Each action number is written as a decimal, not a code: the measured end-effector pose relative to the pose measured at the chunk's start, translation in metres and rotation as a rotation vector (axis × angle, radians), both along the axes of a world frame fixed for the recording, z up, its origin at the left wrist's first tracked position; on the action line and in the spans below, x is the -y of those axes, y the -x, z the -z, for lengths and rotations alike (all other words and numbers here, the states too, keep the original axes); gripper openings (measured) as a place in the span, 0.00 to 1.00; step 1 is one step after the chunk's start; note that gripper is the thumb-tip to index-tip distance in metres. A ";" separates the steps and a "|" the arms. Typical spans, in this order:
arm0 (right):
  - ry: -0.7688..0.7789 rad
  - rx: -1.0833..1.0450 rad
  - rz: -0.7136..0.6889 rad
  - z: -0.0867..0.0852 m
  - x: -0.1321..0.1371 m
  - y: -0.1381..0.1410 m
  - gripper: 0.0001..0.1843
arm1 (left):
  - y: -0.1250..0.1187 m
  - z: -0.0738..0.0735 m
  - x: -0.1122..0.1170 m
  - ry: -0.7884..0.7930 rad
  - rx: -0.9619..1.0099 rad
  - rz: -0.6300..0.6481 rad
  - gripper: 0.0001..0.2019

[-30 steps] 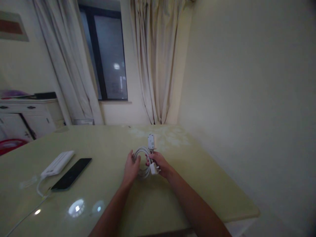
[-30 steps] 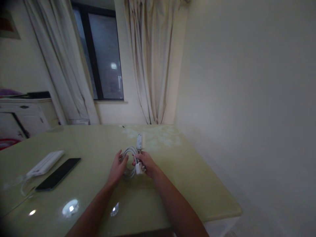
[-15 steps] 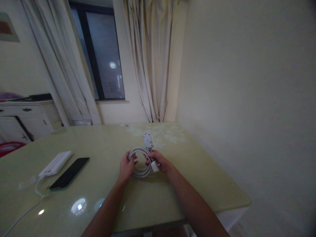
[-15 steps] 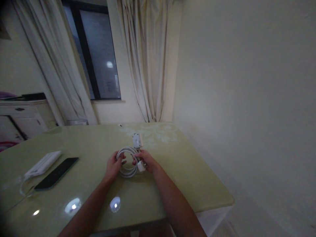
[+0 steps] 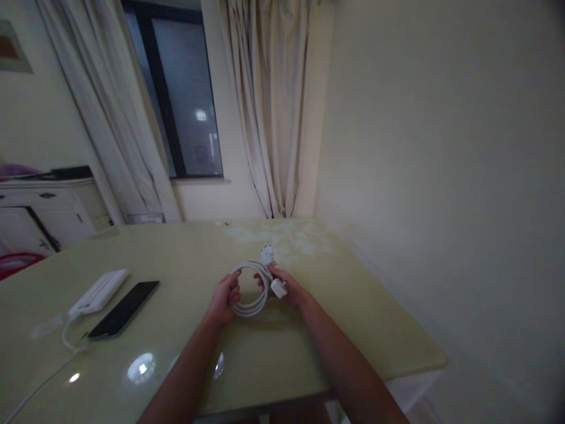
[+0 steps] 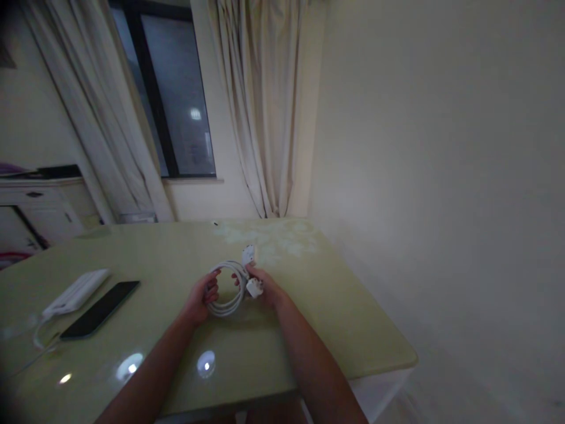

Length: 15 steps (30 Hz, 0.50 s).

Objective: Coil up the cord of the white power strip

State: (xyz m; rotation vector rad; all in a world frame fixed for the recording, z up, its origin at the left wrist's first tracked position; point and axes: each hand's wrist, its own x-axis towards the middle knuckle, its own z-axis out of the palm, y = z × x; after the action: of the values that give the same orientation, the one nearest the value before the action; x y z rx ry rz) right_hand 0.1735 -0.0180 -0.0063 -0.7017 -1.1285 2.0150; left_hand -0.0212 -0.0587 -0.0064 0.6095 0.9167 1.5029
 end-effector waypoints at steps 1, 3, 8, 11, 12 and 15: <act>-0.001 -0.003 0.012 0.001 0.000 0.001 0.21 | 0.003 -0.001 -0.001 0.015 0.066 0.012 0.17; 0.005 -0.025 0.058 0.005 0.000 0.003 0.17 | 0.006 -0.003 -0.002 0.031 0.186 0.029 0.15; -0.006 -0.047 0.217 0.016 -0.006 0.010 0.11 | 0.007 -0.007 0.002 -0.017 0.340 0.078 0.13; 0.016 -0.052 0.354 0.020 -0.010 0.012 0.08 | 0.005 -0.007 0.003 -0.029 0.355 0.100 0.14; 0.031 -0.060 0.384 0.021 -0.011 0.012 0.07 | 0.004 -0.007 0.004 -0.032 0.360 0.108 0.15; 0.058 -0.085 0.422 0.020 -0.011 0.013 0.07 | 0.004 -0.007 0.004 -0.070 0.387 0.117 0.16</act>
State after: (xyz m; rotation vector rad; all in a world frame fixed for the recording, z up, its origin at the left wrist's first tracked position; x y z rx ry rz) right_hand 0.1602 -0.0072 -0.0266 -0.8001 -0.7964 1.7044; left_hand -0.0248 -0.0627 0.0002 0.3946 0.5237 1.4840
